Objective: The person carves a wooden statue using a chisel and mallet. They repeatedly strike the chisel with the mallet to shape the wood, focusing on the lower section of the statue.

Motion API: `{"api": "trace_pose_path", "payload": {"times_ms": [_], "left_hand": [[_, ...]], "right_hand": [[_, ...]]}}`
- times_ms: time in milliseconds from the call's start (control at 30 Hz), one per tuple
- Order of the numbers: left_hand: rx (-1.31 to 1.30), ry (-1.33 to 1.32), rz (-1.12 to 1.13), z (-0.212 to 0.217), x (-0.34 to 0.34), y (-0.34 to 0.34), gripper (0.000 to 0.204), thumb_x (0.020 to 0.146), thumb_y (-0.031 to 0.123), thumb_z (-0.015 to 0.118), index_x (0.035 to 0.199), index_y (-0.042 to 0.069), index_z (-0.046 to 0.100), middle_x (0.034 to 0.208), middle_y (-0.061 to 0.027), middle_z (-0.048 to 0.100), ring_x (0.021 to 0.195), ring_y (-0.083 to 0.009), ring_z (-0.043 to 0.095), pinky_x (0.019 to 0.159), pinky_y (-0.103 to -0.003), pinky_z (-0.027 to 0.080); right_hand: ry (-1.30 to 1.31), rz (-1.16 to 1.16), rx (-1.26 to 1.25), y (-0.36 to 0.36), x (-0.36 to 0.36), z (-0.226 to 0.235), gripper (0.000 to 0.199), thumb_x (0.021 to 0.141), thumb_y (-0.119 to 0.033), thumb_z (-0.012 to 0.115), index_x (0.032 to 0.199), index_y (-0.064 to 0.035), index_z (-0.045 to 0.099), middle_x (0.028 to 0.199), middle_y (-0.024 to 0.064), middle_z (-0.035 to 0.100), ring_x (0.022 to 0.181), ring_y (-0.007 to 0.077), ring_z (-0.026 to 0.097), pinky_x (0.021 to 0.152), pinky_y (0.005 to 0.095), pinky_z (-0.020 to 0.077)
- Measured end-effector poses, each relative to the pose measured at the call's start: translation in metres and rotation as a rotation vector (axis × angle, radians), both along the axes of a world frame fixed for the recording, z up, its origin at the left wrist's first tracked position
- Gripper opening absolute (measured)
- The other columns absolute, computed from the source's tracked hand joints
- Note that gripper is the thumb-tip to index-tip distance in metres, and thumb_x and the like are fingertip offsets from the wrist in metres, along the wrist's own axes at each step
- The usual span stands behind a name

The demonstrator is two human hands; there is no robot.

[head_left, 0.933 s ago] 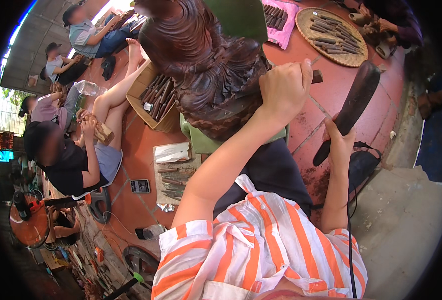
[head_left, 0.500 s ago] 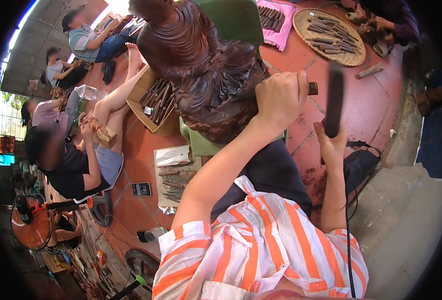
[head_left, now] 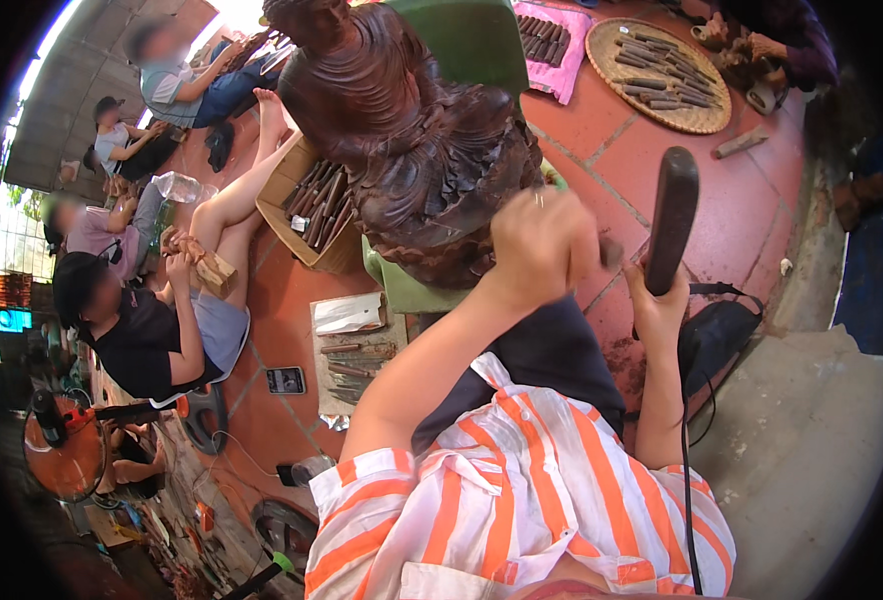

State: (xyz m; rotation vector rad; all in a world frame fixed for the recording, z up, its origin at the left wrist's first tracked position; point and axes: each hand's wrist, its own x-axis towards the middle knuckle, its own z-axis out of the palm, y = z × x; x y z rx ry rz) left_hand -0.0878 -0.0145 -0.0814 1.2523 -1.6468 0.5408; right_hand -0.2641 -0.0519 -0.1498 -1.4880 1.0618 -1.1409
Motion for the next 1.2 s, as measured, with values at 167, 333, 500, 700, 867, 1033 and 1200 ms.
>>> {"api": "trace_pose_path", "payload": {"times_ms": [167,333,500,700,867,1033,1200], "left_hand": [[0.068,-0.035,-0.202,0.011,-0.022,0.028,0.029,0.089,0.023,0.051,0.062,0.011,0.053,0.06,-0.0026,0.053,0.047,-0.0195,0.049,0.047,-0.031,0.038],[0.205,0.156,-0.147,0.009,-0.008,-0.005,0.027,0.089,0.015,0.053,0.064,0.005,0.054,0.059,-0.0091,0.054,0.051,-0.0293,0.053,0.049,-0.039,0.042],[0.252,0.218,-0.063,0.011,0.004,-0.011,0.032,0.093,0.016,0.046,0.065,0.002,0.056,0.059,-0.0118,0.055,0.053,-0.0318,0.055,0.05,-0.04,0.042],[0.282,0.3,-0.121,0.018,0.009,-0.01,0.036,0.095,0.016,0.042,0.065,0.002,0.056,0.058,-0.0118,0.054,0.052,-0.0313,0.055,0.049,-0.04,0.042],[0.284,0.246,-0.108,0.011,0.011,-0.009,0.035,0.093,0.015,0.042,0.064,0.002,0.055,0.058,-0.012,0.054,0.053,-0.0319,0.055,0.049,-0.04,0.041],[0.218,0.251,-0.127,0.007,0.011,-0.012,0.033,0.09,0.015,0.048,0.059,0.005,0.052,0.054,-0.0117,0.049,0.05,-0.0323,0.052,0.047,-0.042,0.04],[0.238,0.18,-0.164,0.007,0.011,-0.004,0.023,0.082,0.017,0.055,0.06,0.007,0.054,0.055,-0.0098,0.049,0.051,-0.0299,0.053,0.046,-0.041,0.04]], "right_hand": [[-0.111,0.005,0.076,-0.001,0.001,-0.003,0.013,0.081,0.0,0.068,0.087,-0.0014,0.056,0.073,-0.0031,0.053,0.063,0.0038,0.045,0.054,0.0212,0.0376],[-0.072,-0.035,0.1,-0.003,0.0,-0.002,0.014,0.081,-0.001,0.07,0.084,-0.0022,0.056,0.071,-0.0035,0.052,0.061,0.0036,0.046,0.054,0.0209,0.0373],[-0.19,-0.045,0.07,-0.003,-0.003,0.018,0.013,0.081,0.0,0.069,0.084,-0.0036,0.057,0.068,-0.0043,0.05,0.059,0.0032,0.046,0.053,0.0199,0.0356],[0.106,-0.058,-0.397,-0.007,-0.002,0.019,0.012,0.084,-0.002,0.068,0.085,-0.0008,0.056,0.073,-0.0033,0.052,0.061,0.0054,0.048,0.055,0.0223,0.0387],[-0.17,-0.035,-0.134,0.004,0.003,0.021,0.015,0.081,0.002,0.069,0.089,0.0003,0.056,0.076,-0.0003,0.055,0.07,0.0085,0.049,0.064,0.0238,0.0424],[0.124,-0.041,-0.353,-0.003,0.003,0.013,0.016,0.08,0.003,0.068,0.091,-0.0004,0.057,0.076,0.0002,0.055,0.07,0.0077,0.05,0.064,0.023,0.0428],[0.125,-0.011,-0.411,0.004,0.01,0.011,0.017,0.081,0.0,0.068,0.092,-0.0016,0.055,0.073,0.0015,0.055,0.066,0.0071,0.049,0.06,0.0235,0.0413]]}}
